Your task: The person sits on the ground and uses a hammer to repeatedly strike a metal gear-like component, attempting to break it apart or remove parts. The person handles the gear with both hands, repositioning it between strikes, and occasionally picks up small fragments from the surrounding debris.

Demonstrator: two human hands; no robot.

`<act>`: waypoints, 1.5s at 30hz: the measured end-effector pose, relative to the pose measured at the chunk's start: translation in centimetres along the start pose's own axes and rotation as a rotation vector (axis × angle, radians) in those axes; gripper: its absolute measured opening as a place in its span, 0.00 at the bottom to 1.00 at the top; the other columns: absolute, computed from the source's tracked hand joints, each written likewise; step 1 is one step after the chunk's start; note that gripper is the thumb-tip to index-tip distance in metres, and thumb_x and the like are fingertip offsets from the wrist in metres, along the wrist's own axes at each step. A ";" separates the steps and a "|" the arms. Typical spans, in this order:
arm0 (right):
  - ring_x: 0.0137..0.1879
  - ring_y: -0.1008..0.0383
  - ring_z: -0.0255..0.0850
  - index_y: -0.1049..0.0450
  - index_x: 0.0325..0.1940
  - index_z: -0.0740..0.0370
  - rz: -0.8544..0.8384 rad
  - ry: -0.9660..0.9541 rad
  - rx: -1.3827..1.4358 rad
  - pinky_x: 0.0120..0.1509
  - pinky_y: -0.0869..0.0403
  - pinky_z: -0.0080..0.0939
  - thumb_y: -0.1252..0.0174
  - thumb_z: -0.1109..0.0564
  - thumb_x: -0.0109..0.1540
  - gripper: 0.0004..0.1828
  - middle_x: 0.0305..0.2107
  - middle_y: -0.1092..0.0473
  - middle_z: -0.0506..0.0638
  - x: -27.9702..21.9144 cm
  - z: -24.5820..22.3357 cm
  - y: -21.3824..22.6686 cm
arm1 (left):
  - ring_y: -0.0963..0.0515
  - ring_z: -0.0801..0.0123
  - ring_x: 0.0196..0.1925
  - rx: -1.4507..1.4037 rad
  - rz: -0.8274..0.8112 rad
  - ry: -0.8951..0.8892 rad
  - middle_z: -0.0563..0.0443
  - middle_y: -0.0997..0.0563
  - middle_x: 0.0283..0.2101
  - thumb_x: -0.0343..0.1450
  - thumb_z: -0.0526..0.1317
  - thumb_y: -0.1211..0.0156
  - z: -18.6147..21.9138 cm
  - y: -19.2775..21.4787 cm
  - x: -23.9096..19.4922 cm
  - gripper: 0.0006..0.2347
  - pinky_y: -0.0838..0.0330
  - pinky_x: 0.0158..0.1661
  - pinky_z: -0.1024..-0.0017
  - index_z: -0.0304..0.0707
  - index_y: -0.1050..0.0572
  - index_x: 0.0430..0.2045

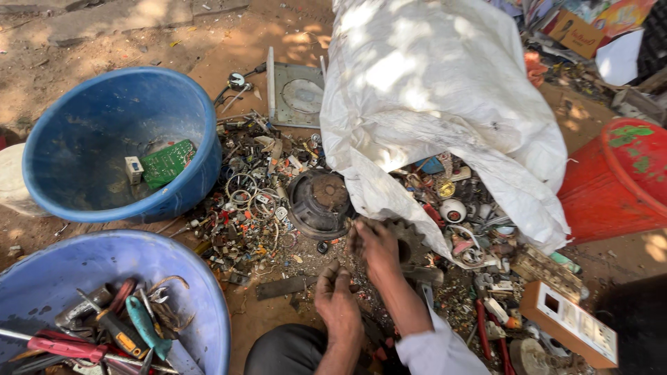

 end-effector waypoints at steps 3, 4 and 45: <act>0.31 0.26 0.36 0.24 0.52 0.62 0.024 -0.030 0.042 0.34 0.27 0.37 0.40 0.59 0.62 0.13 0.27 0.26 0.48 -6.3 -1.1 3.7 | 0.18 0.75 0.47 -0.013 -0.196 0.008 0.51 0.17 0.47 0.70 0.34 0.41 0.5 -0.6 -0.8 0.13 0.24 0.49 0.78 0.31 0.24 0.49; 0.30 0.27 0.36 0.23 0.49 0.67 0.030 -0.014 0.022 0.33 0.29 0.37 0.39 0.59 0.63 0.12 0.27 0.26 0.48 -8.3 -1.4 5.2 | 0.19 0.72 0.42 0.006 -0.305 0.055 0.48 0.17 0.42 0.71 0.35 0.40 0.4 -1.0 -1.5 0.12 0.24 0.44 0.75 0.29 0.22 0.47; 0.36 0.21 0.41 0.27 0.50 0.69 0.165 0.172 -0.240 0.37 0.17 0.40 0.44 0.55 0.66 0.14 0.36 0.25 0.55 -12.0 4.1 20.0 | 0.23 0.72 0.24 0.867 -0.625 -0.278 0.47 0.15 0.27 0.71 0.39 0.34 -2.4 -4.2 -7.9 0.09 0.27 0.25 0.71 0.34 0.16 0.40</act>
Point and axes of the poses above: each hand's wrist, its own x-axis towards the middle knuckle, its own y-axis out of the back of the hand, z = x × y, the point moved 3 cm from there along x, towards the middle knuckle
